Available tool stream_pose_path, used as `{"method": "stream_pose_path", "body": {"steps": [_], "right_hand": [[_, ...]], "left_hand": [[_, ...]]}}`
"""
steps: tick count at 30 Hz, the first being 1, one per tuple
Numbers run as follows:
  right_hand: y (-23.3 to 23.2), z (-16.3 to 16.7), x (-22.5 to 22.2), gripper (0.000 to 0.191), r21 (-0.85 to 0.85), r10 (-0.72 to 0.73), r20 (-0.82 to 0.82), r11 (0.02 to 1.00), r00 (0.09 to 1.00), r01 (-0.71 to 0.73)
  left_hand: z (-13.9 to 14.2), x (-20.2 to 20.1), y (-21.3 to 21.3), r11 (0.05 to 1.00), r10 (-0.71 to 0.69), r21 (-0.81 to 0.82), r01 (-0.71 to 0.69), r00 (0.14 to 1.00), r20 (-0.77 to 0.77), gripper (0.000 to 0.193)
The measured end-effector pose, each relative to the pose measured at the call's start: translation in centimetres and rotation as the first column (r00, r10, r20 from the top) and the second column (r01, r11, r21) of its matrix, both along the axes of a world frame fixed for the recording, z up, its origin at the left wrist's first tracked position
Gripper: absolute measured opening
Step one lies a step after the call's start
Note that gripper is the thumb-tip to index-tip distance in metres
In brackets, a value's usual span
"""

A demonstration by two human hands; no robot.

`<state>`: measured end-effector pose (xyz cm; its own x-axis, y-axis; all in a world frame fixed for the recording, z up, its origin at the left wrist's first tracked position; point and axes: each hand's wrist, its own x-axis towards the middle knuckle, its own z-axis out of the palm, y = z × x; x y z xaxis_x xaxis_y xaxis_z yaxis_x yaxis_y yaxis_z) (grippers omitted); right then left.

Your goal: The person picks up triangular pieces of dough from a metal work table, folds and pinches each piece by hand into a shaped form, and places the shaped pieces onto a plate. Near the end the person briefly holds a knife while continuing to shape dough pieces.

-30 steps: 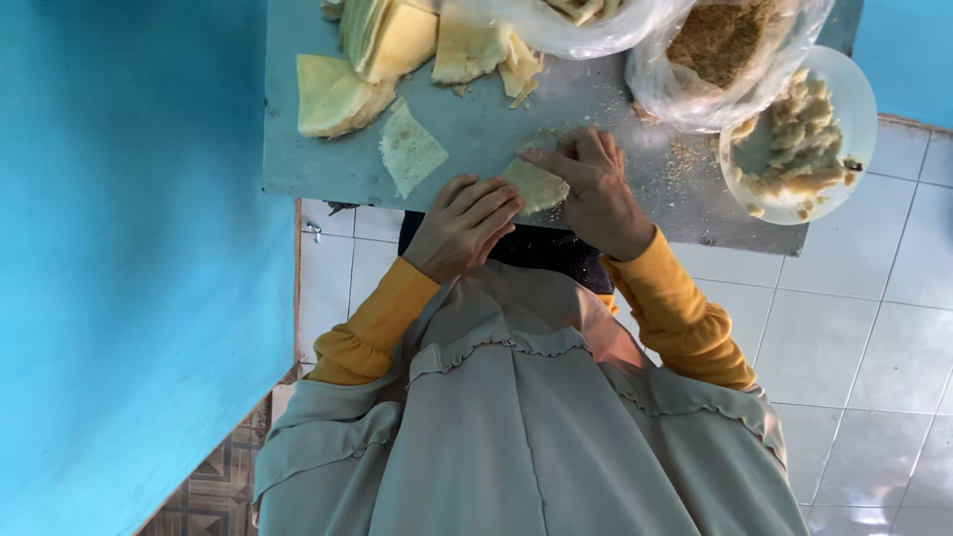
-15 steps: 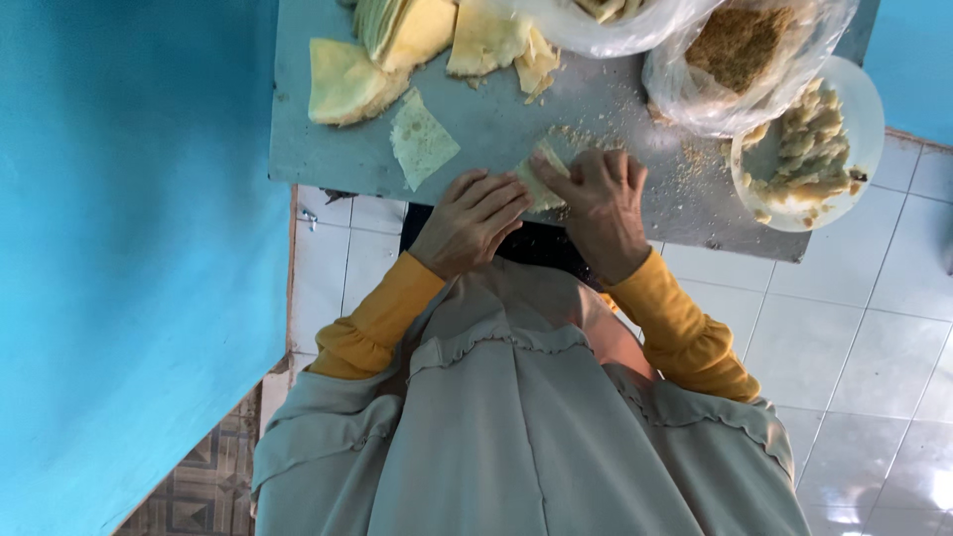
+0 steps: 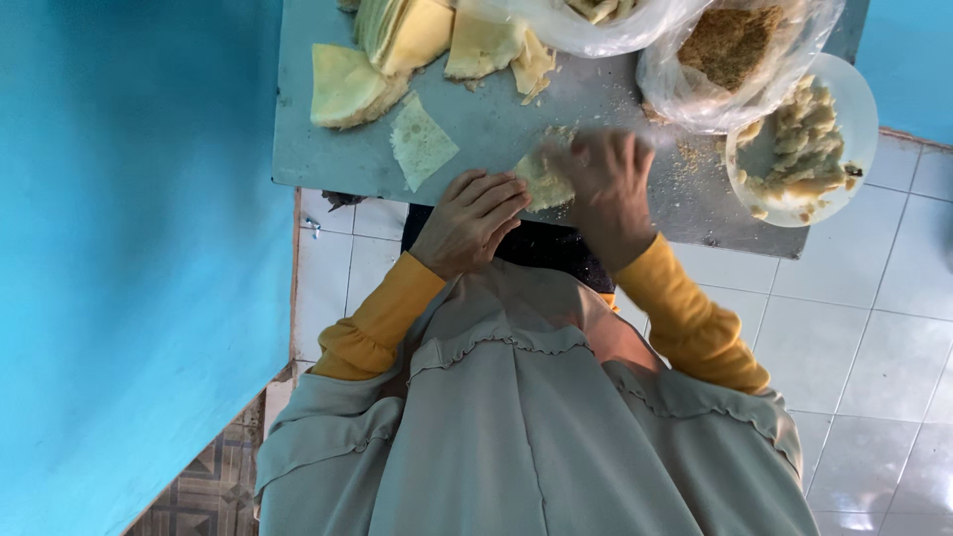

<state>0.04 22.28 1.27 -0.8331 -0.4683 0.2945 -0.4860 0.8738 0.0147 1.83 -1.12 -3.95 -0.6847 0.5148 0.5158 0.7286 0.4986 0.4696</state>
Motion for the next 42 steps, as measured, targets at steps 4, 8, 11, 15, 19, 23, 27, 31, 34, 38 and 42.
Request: {"method": "stream_pose_path", "body": {"steps": [4, 8, 11, 15, 19, 23, 27, 31, 34, 38, 42], "right_hand": [[1.8, 1.1, 1.7, 0.032, -0.026, 0.089, -0.023, 0.996, 0.996, -0.090], [8.7, 3.6, -3.3, 0.024, -0.111, -0.060, -0.107, 0.993, 0.992, 0.048], [12.8, 4.8, -7.3, 0.030, -0.175, -0.092, -0.119, 0.982, 0.989, 0.070], [13.9, 4.9, -11.2, 0.031, -0.089, -0.111, -0.036, 0.990, 0.993, 0.108], [13.1, 4.0, -13.4, 0.037, 0.056, -0.150, 0.037, 0.987, 0.988, 0.148], [13.1, 3.6, -13.9, 0.034, 0.000, -0.017, -0.027, 1.000, 1.000, 0.017], [14.4, 4.7, -12.5, 0.020, -0.205, -0.020, 0.066, 0.978, 0.998, 0.033], [12.4, 6.1, -9.3, 0.019, -0.602, 0.219, 0.272, 0.798, 0.937, -0.012], [6.4, 4.4, -7.2, 0.016, -0.632, 0.380, 0.343, 0.770, 0.859, -0.088], [-1.3, 1.3, -2.3, 0.019, -0.663, 0.357, 0.446, 0.748, 0.821, 0.035], [-1.8, 1.3, -0.1, 0.032, -0.331, 0.394, 0.061, 0.875, 0.917, -0.354]], "left_hand": [[0.8, 0.2, 0.6, 0.988, 0.064, 0.134, -0.075, 0.994, 0.085, 0.029], [2.0, 0.3, 1.9, 0.957, 0.231, 0.140, -0.255, 0.959, 0.167, 0.023], [3.1, 0.5, 2.5, 0.951, 0.263, 0.118, -0.285, 0.949, 0.175, 0.018], [4.4, 0.7, 3.2, 0.941, 0.257, 0.144, -0.307, 0.922, 0.289, 0.016], [5.2, 0.8, 3.1, 0.884, 0.136, 0.259, -0.389, 0.745, 0.653, 0.025], [5.0, 0.9, 2.3, 0.833, 0.035, 0.370, -0.411, 0.707, 0.707, 0.020], [4.2, 1.1, 2.0, 0.811, 0.039, 0.383, -0.443, 0.693, 0.720, 0.024], [3.7, 1.3, 1.8, 0.785, 0.000, 0.425, -0.451, 0.686, 0.728, 0.023], [3.5, 1.4, 1.8, 0.783, 0.008, 0.422, -0.457, 0.686, 0.728, 0.021], [3.4, 1.3, 1.7, 0.799, 0.031, 0.415, -0.436, 0.718, 0.695, 0.021], [3.3, 1.3, 1.6, 0.789, 0.018, 0.435, -0.434, 0.723, 0.690, 0.020]]}}
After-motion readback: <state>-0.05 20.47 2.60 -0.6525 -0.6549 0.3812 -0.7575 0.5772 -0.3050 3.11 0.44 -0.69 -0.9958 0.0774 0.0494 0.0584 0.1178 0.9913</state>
